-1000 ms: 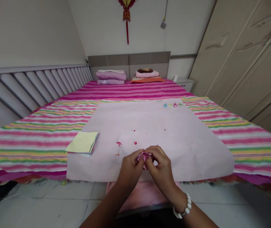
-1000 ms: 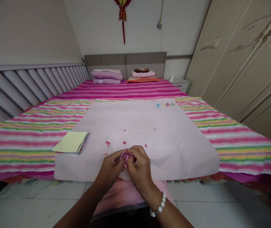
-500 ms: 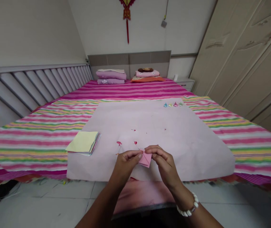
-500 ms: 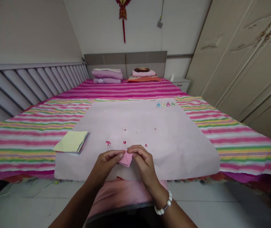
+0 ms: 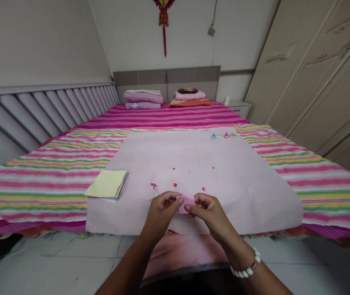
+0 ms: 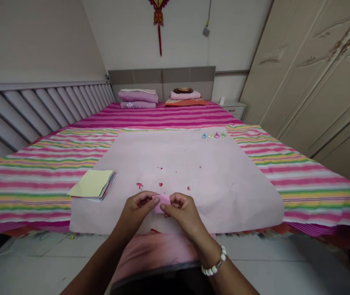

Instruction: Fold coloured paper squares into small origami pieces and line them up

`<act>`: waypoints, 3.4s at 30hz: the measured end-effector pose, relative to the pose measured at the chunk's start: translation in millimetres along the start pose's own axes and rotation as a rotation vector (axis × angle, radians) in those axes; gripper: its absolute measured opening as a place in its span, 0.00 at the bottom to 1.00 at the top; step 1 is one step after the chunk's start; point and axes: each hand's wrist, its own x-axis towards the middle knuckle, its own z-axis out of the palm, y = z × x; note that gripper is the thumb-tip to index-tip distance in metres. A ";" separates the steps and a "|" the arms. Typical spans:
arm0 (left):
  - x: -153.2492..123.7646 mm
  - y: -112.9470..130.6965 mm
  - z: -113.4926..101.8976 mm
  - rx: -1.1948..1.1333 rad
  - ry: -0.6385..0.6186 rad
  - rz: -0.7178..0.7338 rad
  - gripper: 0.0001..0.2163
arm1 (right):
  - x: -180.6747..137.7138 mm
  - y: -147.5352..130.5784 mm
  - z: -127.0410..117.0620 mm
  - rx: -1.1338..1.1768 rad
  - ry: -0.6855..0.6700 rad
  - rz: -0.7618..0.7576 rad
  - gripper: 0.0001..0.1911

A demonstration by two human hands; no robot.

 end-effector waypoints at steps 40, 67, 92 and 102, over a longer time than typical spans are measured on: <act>-19.2 -15.5 11.6 0.201 -0.116 0.027 0.13 | 4.7 -6.0 -5.4 -0.062 0.125 -0.190 0.10; -8.6 -6.1 -5.9 0.105 0.010 0.220 0.13 | -1.4 2.9 -9.9 -0.066 0.016 -0.123 0.12; -7.8 6.8 -4.9 -0.106 -0.089 0.062 0.05 | -4.6 1.3 -2.0 0.059 0.006 -0.153 0.06; -6.4 1.5 0.5 -0.015 0.020 0.094 0.04 | -6.0 0.3 -0.9 0.112 -0.121 -0.191 0.07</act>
